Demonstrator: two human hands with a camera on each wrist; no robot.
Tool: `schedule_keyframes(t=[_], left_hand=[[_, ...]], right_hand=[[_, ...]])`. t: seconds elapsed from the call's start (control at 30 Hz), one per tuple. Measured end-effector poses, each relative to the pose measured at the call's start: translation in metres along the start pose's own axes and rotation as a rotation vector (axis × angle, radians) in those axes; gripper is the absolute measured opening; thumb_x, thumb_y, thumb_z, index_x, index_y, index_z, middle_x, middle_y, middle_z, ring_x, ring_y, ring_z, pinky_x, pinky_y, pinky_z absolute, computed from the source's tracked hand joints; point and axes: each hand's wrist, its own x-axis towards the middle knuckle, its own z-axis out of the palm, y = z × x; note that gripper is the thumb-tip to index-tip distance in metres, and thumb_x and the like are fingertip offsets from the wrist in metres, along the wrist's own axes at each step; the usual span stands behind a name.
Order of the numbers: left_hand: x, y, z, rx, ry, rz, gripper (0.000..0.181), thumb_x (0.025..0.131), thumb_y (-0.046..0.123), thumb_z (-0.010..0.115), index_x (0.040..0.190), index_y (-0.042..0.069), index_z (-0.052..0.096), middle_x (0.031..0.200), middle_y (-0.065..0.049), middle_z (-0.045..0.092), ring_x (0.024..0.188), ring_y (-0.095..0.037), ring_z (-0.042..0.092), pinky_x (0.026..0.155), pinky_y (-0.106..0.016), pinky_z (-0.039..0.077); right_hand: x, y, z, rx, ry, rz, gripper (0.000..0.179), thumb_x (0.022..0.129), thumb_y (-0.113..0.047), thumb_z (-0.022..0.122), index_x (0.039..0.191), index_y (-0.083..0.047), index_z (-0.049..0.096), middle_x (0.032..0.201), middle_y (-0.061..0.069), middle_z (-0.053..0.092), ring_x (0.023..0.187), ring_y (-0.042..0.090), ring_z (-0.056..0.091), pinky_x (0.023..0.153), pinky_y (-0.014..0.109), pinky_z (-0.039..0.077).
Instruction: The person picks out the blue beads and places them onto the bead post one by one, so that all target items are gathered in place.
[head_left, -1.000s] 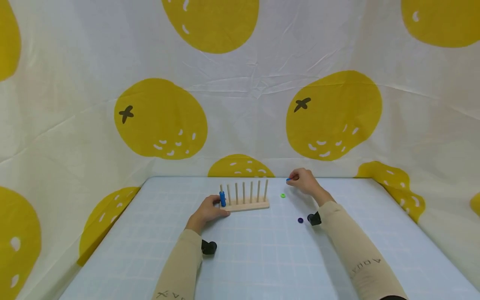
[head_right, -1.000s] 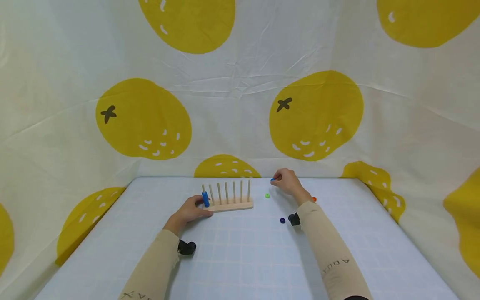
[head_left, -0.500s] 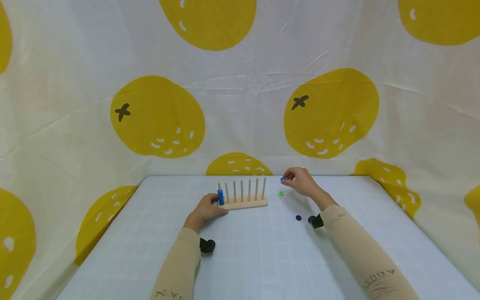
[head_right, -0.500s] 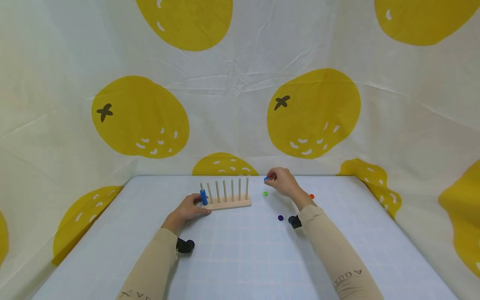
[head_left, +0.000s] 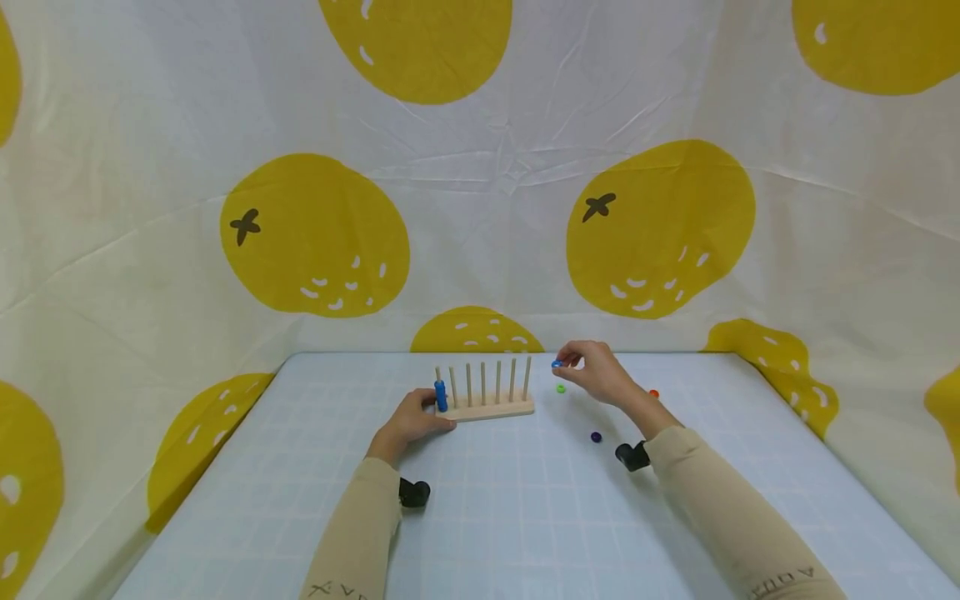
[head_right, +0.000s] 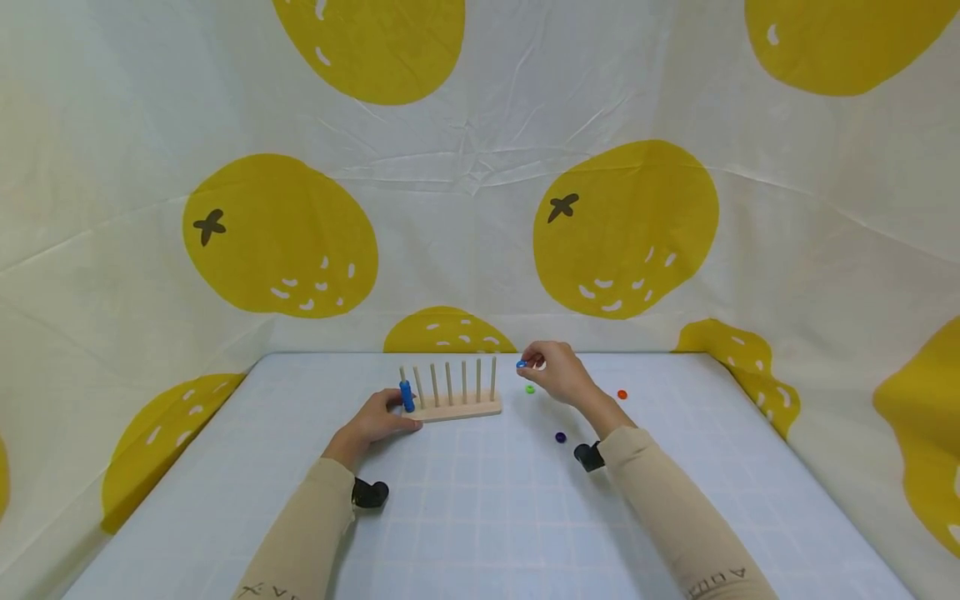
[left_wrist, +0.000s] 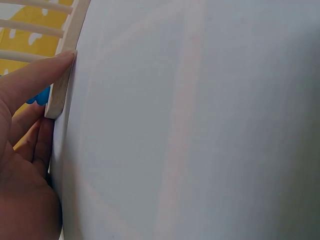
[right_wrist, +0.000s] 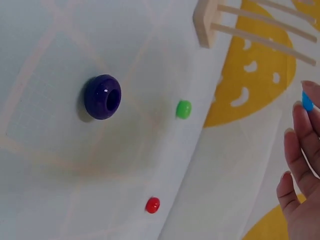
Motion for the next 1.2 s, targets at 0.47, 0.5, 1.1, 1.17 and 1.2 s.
schedule_keyframes(t=[0.47,0.5,1.1,1.17,1.2], left_hand=[[-0.001,0.002,0.0,-0.008,0.003,-0.003,0.078,0.079,0.018,0.089,0.143,-0.005,0.051,0.143,-0.023,0.055,0.135,-0.039,0.047,0.117,-0.055,0.033],[-0.001,0.002,0.001,-0.011,0.002,-0.006,0.078,0.079,0.018,0.089,0.143,-0.005,0.051,0.143,-0.023,0.055,0.135,-0.039,0.047,0.117,-0.056,0.033],[0.001,-0.001,0.001,-0.032,-0.004,-0.024,0.078,0.078,0.018,0.089,0.143,-0.002,0.052,0.145,-0.022,0.053,0.137,-0.04,0.045,0.118,-0.057,0.032],[0.001,-0.001,0.001,-0.032,-0.001,-0.025,0.078,0.078,0.019,0.089,0.143,-0.002,0.052,0.144,-0.022,0.054,0.137,-0.039,0.045,0.118,-0.057,0.032],[0.001,-0.001,0.001,-0.031,-0.001,-0.027,0.078,0.078,0.019,0.09,0.143,-0.002,0.052,0.144,-0.022,0.054,0.136,-0.039,0.046,0.118,-0.057,0.032]], right_hand=[[-0.003,-0.031,0.007,0.02,0.01,-0.074,0.019,0.093,-0.015,0.077,0.108,-0.004,0.072,0.099,0.004,0.072,0.095,0.024,0.061,0.087,0.042,0.053],[-0.003,-0.032,0.008,0.018,0.007,-0.08,0.019,0.093,-0.015,0.076,0.108,-0.004,0.072,0.099,0.003,0.071,0.095,0.024,0.061,0.087,0.041,0.053],[0.012,-0.067,0.033,0.064,-0.013,-0.183,0.014,0.093,-0.015,0.076,0.104,-0.007,0.073,0.096,0.0,0.071,0.094,0.022,0.061,0.086,0.036,0.052],[0.015,-0.07,0.038,0.065,-0.017,-0.197,0.013,0.093,-0.015,0.077,0.104,-0.008,0.074,0.095,-0.001,0.071,0.094,0.022,0.062,0.085,0.036,0.053],[0.017,-0.072,0.04,0.07,-0.019,-0.201,0.014,0.093,-0.015,0.077,0.104,-0.007,0.074,0.095,-0.001,0.071,0.094,0.022,0.062,0.085,0.036,0.053]])
